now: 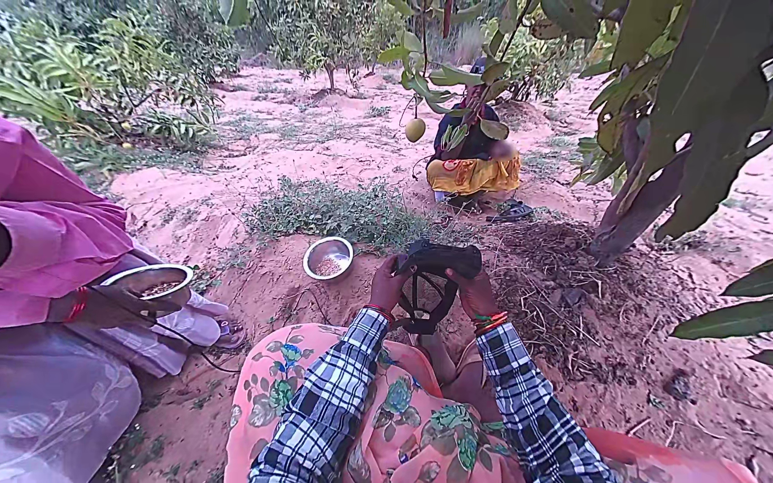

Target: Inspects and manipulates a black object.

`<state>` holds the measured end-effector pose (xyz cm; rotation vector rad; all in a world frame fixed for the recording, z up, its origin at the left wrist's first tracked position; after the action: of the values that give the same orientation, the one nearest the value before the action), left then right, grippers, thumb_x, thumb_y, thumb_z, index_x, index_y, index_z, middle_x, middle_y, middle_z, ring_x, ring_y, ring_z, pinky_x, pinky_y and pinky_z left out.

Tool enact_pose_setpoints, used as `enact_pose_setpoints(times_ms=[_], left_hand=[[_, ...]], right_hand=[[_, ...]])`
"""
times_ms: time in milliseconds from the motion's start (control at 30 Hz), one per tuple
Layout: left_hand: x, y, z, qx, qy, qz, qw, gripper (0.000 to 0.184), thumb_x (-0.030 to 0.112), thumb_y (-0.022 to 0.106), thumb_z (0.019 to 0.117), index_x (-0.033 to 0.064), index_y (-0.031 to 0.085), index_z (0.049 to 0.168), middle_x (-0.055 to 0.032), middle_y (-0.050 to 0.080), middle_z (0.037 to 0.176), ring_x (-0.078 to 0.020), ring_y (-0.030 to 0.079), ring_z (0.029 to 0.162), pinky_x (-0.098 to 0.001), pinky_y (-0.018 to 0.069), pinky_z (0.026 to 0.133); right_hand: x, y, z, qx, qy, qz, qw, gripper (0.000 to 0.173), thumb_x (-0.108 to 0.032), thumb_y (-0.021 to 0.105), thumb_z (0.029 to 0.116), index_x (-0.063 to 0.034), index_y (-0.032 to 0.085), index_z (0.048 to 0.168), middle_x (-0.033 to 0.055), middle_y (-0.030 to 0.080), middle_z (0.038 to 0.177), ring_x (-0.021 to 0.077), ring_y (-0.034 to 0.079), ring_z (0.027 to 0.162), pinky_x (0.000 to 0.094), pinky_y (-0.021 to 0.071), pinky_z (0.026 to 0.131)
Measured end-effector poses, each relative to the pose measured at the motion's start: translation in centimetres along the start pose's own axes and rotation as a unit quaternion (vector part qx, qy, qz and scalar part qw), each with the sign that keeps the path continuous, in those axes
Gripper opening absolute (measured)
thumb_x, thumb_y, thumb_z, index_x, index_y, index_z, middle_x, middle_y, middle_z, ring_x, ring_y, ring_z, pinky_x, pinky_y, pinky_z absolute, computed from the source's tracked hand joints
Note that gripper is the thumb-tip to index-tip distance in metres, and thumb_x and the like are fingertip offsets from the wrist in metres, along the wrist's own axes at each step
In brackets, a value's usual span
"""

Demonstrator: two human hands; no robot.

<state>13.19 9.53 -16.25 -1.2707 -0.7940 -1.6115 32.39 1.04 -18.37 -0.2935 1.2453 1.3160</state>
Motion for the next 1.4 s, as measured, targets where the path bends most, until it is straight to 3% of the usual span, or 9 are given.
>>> enact_pose_setpoints(times_ms=[167,367,467,600,833,1000,1200,1333,1400], left_hand=[[0.1,-0.2,-0.1,0.010,0.001,0.005,1.000,0.039,0.002,0.071,0.0940,-0.0028,0.061,0.132,-0.0169,0.067,0.127,-0.0179,0.064,0.118,-0.0361,0.0506,0.104],[0.6,-0.4,-0.5,0.027,0.035,0.041,0.998,0.035,0.001,0.070,0.0940,-0.0001,0.065,0.128,-0.0145,0.069,0.123,-0.0194,0.065,0.115,-0.0393,0.0514,0.103],[0.3,-0.5,-0.3,0.034,0.050,0.069,0.996,0.033,0.000,0.070,0.0935,0.0028,0.067,0.127,-0.0125,0.070,0.124,-0.0211,0.066,0.117,-0.0434,0.0512,0.104],[-0.1,-0.8,0.0,0.034,0.071,0.082,0.994,0.033,-0.001,0.070,0.0931,0.0032,0.068,0.126,-0.0131,0.072,0.123,-0.0218,0.067,0.117,-0.0451,0.0515,0.106],[0.3,-0.9,-0.4,0.030,0.021,0.115,0.993,0.035,0.001,0.068,0.0952,0.0029,0.066,0.130,-0.0156,0.071,0.124,-0.0267,0.067,0.116,-0.0493,0.0514,0.104],[-0.5,-1.2,0.0,0.039,0.026,0.101,0.994,0.029,0.005,0.069,0.0962,0.0044,0.068,0.126,-0.0148,0.071,0.122,-0.0249,0.067,0.115,-0.0485,0.0513,0.104],[-0.8,-1.6,0.0,0.049,0.002,0.061,0.997,0.029,0.006,0.070,0.0960,0.0017,0.067,0.124,-0.0171,0.071,0.116,-0.0251,0.069,0.106,-0.0479,0.0537,0.098],[-1.6,-2.0,0.3,0.056,-0.036,0.063,0.996,0.033,0.008,0.070,0.0966,-0.0005,0.065,0.127,-0.0192,0.070,0.118,-0.0275,0.068,0.109,-0.0498,0.0522,0.101],[-2.2,-2.2,0.5,0.056,-0.044,0.070,0.995,0.034,0.009,0.071,0.0968,-0.0008,0.064,0.128,-0.0201,0.070,0.120,-0.0286,0.067,0.112,-0.0508,0.0510,0.103]], right_hand=[[-0.6,0.2,-0.2,-0.007,-0.010,-0.020,1.000,0.039,0.015,0.069,0.0829,0.0043,0.059,0.119,0.0080,0.074,0.103,0.0140,0.071,0.096,0.0328,0.0601,0.091],[0.1,0.0,-0.1,0.004,0.004,-0.090,0.996,0.037,0.007,0.073,0.0852,0.0051,0.061,0.121,0.0096,0.073,0.105,0.0137,0.070,0.099,0.0330,0.0592,0.092],[1.7,-0.5,-0.3,0.050,0.073,-0.149,0.985,0.034,0.002,0.075,0.0888,0.0039,0.062,0.121,0.0115,0.071,0.106,0.0146,0.068,0.095,0.0337,0.0590,0.083],[3.3,-0.4,-1.0,0.082,0.153,-0.138,0.975,0.039,-0.002,0.074,0.0924,0.0037,0.058,0.127,0.0160,0.066,0.116,0.0216,0.068,0.102,0.0408,0.0607,0.083],[3.5,-0.3,-1.2,0.083,0.164,-0.138,0.973,0.039,-0.002,0.073,0.0930,0.0034,0.058,0.128,0.0168,0.066,0.117,0.0220,0.068,0.101,0.0392,0.0609,0.081],[2.9,0.1,-1.3,0.077,0.155,-0.131,0.976,0.039,-0.005,0.075,0.0921,0.0022,0.059,0.127,0.0166,0.068,0.115,0.0235,0.069,0.101,0.0407,0.0613,0.082],[2.1,0.4,-1.0,0.057,0.139,-0.199,0.968,0.037,-0.009,0.078,0.0913,0.0012,0.063,0.124,0.0146,0.070,0.110,0.0194,0.069,0.096,0.0368,0.0591,0.081],[0.3,1.4,-0.4,0.006,0.080,-0.194,0.978,0.066,0.000,0.079,0.0859,-0.0032,0.049,0.145,0.0153,0.065,0.129,0.0186,0.066,0.112,0.0362,0.0574,0.094],[-0.8,1.7,-0.1,-0.020,0.058,-0.186,0.981,0.070,0.003,0.076,0.0859,-0.0057,0.047,0.149,0.0166,0.060,0.137,0.0199,0.063,0.118,0.0370,0.0553,0.099]])
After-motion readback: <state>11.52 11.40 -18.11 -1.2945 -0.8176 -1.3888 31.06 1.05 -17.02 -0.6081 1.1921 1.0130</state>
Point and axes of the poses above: each hand's wrist, its own z-axis towards the middle knuckle, its own y-axis out of the palm, x = y × z, the point moved 8 cm from there along z, towards the middle knuckle
